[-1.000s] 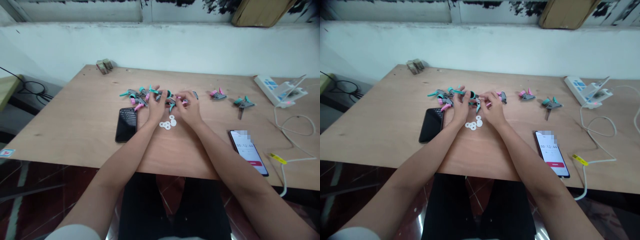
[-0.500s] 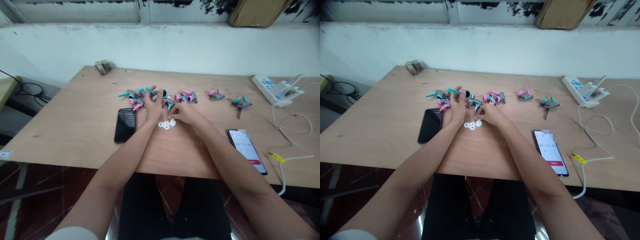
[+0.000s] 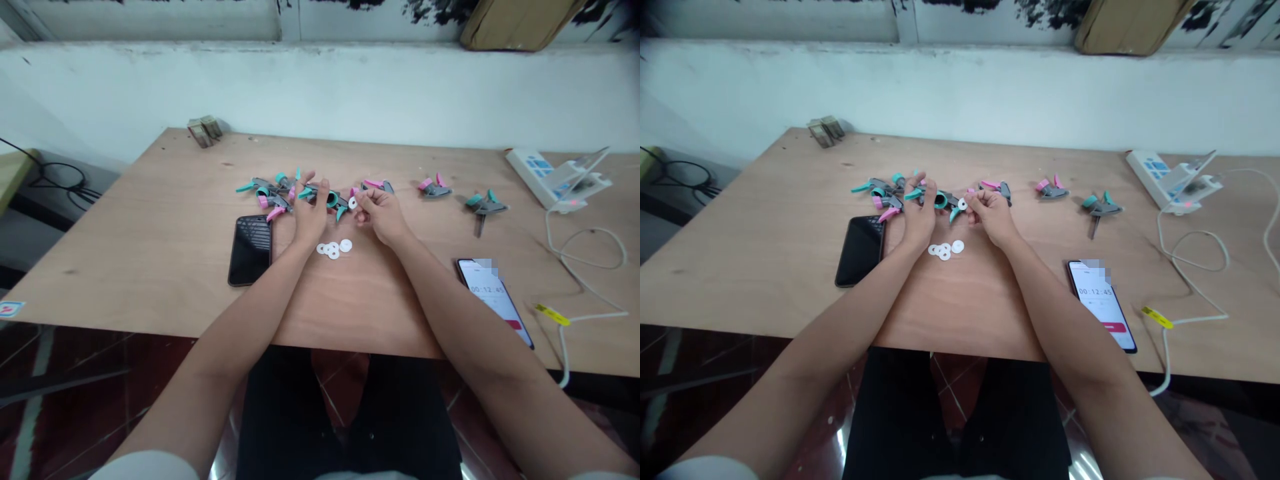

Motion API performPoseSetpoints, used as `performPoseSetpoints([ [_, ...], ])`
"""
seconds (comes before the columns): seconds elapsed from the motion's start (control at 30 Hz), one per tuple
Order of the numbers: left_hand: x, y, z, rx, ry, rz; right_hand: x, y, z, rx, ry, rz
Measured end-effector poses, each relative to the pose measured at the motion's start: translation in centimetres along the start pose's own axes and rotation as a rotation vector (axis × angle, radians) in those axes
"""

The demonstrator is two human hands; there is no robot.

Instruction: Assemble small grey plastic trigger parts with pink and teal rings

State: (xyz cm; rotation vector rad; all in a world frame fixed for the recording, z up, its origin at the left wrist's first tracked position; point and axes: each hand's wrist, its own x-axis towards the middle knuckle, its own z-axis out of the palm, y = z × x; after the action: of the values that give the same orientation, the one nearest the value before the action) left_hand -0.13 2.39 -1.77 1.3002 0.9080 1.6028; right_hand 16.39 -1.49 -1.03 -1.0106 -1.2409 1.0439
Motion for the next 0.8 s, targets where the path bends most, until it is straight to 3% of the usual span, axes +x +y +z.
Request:
performPoseSetpoints([
  [0.2,-0.6,0.2,0.7,-0.101,-0.136,-0.155,-0.2,-0.4,1.5,-0.089,0.056,-0.046],
  [0.37,-1.1,0.7,0.8,-0.093,-0.225,-0.131,-0.6,-0.2,2.2,-0.266,0.192,-0.075],
  [0.53,-1.3,0.9,0.8,-0.07,-0.24,-0.127,-0.7,0.3,2.6,-0.364,0.227,-0.107],
  [0.8,-1.1,1.0,0.7,-0.07,-0.198,-0.108,-0.8,0.1,2.3,-0.337,0.078,-0.107],
])
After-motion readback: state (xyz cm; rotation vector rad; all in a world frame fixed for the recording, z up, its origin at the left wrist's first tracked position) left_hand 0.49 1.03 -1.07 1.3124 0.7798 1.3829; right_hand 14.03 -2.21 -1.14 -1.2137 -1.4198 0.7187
